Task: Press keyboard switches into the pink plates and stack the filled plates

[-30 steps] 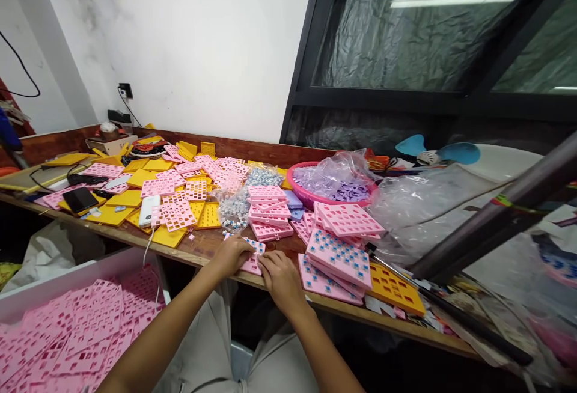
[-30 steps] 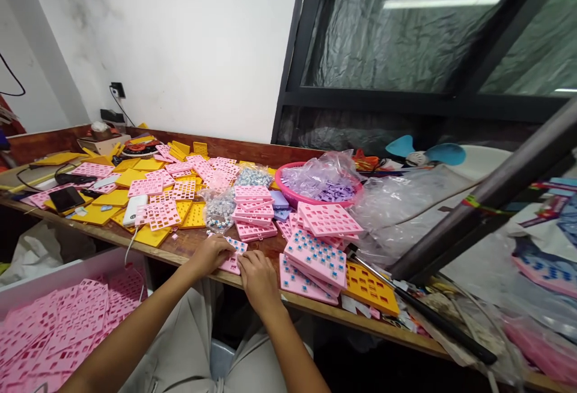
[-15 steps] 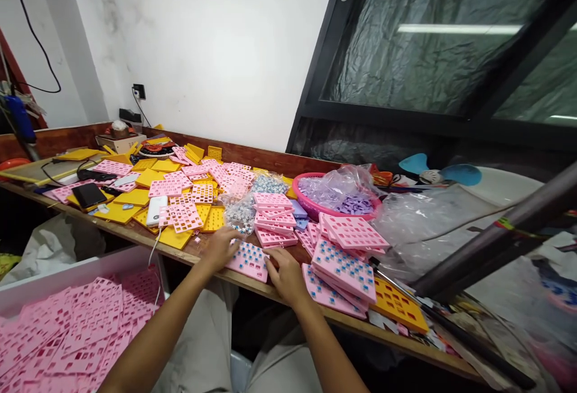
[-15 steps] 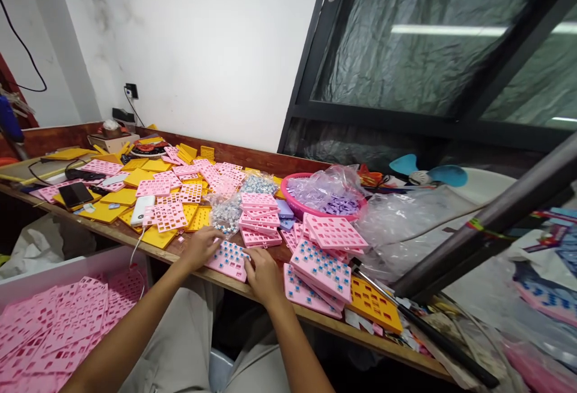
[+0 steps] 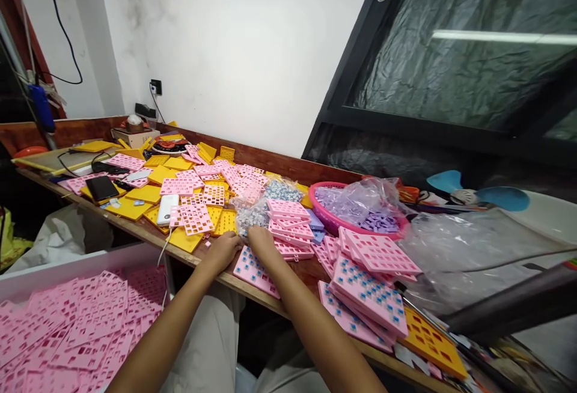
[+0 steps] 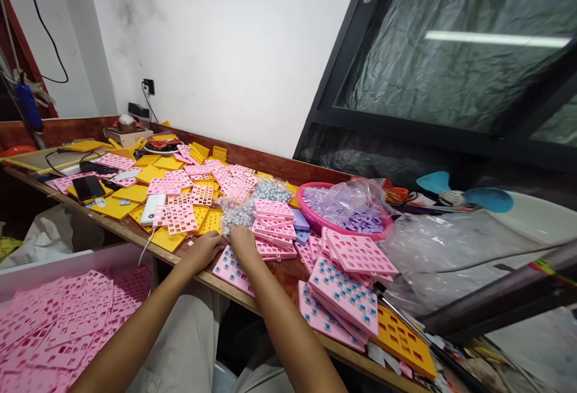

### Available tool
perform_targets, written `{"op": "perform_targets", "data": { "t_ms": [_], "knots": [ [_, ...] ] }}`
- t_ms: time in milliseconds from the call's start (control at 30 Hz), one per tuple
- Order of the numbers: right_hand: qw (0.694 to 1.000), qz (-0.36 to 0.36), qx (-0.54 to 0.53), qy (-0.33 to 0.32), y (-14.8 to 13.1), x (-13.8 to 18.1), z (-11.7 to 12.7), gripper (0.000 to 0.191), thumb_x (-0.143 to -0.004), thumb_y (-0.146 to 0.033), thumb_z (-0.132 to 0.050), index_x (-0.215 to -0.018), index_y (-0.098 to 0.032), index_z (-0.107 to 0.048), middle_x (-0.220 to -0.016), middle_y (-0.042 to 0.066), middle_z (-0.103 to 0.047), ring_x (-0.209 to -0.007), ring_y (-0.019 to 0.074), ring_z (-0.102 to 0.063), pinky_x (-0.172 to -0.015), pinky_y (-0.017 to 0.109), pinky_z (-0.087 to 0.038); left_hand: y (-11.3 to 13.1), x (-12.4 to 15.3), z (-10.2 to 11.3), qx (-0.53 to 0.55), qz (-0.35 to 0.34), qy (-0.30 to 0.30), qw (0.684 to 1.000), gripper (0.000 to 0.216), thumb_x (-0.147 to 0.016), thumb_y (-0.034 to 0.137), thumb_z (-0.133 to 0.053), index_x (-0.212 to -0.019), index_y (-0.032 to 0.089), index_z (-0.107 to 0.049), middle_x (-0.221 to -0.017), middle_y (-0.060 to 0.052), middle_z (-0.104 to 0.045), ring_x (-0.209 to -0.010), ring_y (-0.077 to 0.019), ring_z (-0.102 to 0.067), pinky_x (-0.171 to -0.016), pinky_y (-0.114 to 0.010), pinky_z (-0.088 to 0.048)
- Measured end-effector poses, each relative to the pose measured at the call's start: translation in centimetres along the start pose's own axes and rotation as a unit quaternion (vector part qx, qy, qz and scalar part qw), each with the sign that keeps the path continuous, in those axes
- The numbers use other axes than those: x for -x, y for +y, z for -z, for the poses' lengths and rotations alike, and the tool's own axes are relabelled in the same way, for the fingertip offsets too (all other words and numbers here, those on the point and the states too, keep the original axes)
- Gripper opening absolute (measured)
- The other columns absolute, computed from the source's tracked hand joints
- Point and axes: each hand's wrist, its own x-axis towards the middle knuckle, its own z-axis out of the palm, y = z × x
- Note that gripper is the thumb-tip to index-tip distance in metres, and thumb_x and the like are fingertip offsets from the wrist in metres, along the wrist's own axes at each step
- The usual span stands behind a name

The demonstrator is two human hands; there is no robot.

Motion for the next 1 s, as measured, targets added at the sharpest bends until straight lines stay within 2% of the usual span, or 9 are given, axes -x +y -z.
{"op": "perform_targets", "data": {
  "t_ms": [100, 200, 333, 433, 500, 633, 733, 867, 1000],
  "knots": [
    [1.000, -0.002, -0.007, 0.015, 0.6, 0.6, 0.4, 0.020, -0.096, -0.018, -0.053, -0.106, -0.015, -0.070, -0.108, 0.016, -0.071, -0.102, 0.0252, -0.067, -0.086, 0.031, -0.049, -0.5, 0.2, -0.3, -0.030, 0.026, 0.007, 0.999, 0.023, -0.097, 0.023, -0.049, -0.106, 0.019, -0.070, -0.102, -0.009, -0.063, -0.097, -0.0212, -0.060, -0.089, -0.032, -0.048],
    [0.993, 0.008, -0.082, 0.088, 2.6, 2.9, 1.0, 0.023, -0.097, -0.018, -0.049, -0.107, -0.017, -0.070, -0.109, 0.013, -0.071, -0.104, 0.0232, -0.066, -0.089, 0.031, -0.048, -0.9, 0.4, -0.7, -0.034, 0.039, 0.011, 0.999, 0.024, -0.098, 0.024, -0.048, -0.098, 0.018, -0.071, -0.099, -0.009, -0.059, -0.093, -0.0215, -0.059, -0.086, -0.033, -0.047],
    [0.938, 0.030, -0.286, 0.193, 5.8, 8.6, 0.6, 0.021, -0.091, -0.017, -0.054, -0.097, -0.019, -0.074, -0.102, 0.008, -0.073, -0.098, 0.0215, -0.066, -0.090, 0.033, -0.048, -1.0, 0.5, -0.2, 0.053, 0.045, 0.034, 0.997, 0.023, -0.097, 0.024, -0.049, -0.092, 0.018, -0.071, -0.097, -0.007, -0.058, -0.092, -0.0198, -0.060, -0.086, -0.032, -0.048],
    [0.889, 0.013, -0.402, 0.218, 6.9, 12.9, -0.9, 0.015, -0.088, -0.026, -0.062, -0.096, -0.020, -0.074, -0.102, 0.007, -0.072, -0.095, 0.0217, -0.066, -0.086, 0.034, -0.051, 0.2, 0.9, 0.8, 0.129, 0.023, 0.070, 0.989, 0.020, -0.096, 0.024, -0.051, -0.100, 0.020, -0.069, -0.101, -0.006, -0.060, -0.096, -0.0196, -0.060, -0.090, -0.033, -0.047],
    [0.871, 0.002, -0.436, 0.225, 6.9, 14.9, -2.0, 0.015, -0.088, -0.028, -0.064, -0.094, -0.021, -0.074, -0.101, 0.008, -0.070, -0.094, 0.0217, -0.066, -0.083, 0.033, -0.053, 1.8, 1.3, 1.3, 0.158, 0.008, 0.079, 0.984, 0.017, -0.095, 0.027, -0.054, -0.102, 0.020, -0.067, -0.101, -0.006, -0.062, -0.095, -0.0197, -0.060, -0.087, -0.033, -0.047],
    [0.880, 0.012, -0.419, 0.223, 6.2, 16.2, -3.5, 0.020, -0.087, -0.024, -0.065, -0.104, -0.022, -0.075, -0.102, 0.007, -0.071, -0.094, 0.0218, -0.065, -0.085, 0.035, -0.052, 5.8, 2.4, 0.7, 0.185, -0.028, 0.040, 0.982, 0.013, -0.092, 0.030, -0.061, -0.100, 0.020, -0.065, -0.097, -0.004, -0.065, -0.087, -0.0177, -0.059, -0.078, -0.030, -0.046],
    [0.889, 0.033, -0.404, 0.214, 6.2, 16.1, -3.9, 0.023, -0.085, -0.020, -0.067, -0.106, -0.024, -0.076, -0.100, 0.007, -0.072, -0.093, 0.0219, -0.065, -0.085, 0.035, -0.052, 7.6, 2.9, -0.6, 0.146, -0.053, -0.006, 0.988, 0.008, -0.086, 0.023, -0.067, -0.093, 0.020, -0.066, -0.091, -0.003, -0.066, -0.085, -0.0176, -0.059, -0.076, -0.028, -0.044],
    [0.890, 0.051, -0.403, 0.208, 6.5, 15.9, -4.2, 0.022, -0.084, -0.017, -0.069, -0.103, -0.025, -0.077, -0.098, 0.006, -0.074, -0.094, 0.0221, -0.065, -0.087, 0.035, -0.051, 8.0, 1.9, -1.7, 0.088, -0.055, -0.049, 0.993, 0.008, -0.076, 0.014, -0.071, -0.083, 0.018, -0.069, -0.086, -0.002, -0.067, -0.083, -0.0170, -0.059, -0.072, -0.026, -0.040],
    [0.891, 0.093, -0.393, 0.206, 6.6, 16.0, -4.2, 0.020, -0.089, -0.018, -0.065, -0.101, -0.026, -0.078, -0.099, 0.005, -0.076, -0.096, 0.0223, -0.064, -0.089, 0.037, -0.049, 7.9, 0.4, -1.6, 0.069, -0.018, -0.120, 0.990, 0.007, -0.070, 0.019, -0.076, -0.076, 0.017, -0.072, -0.075, -0.001, -0.067, -0.071, -0.0153, -0.058, -0.062, -0.024, -0.036]
  ]
}}
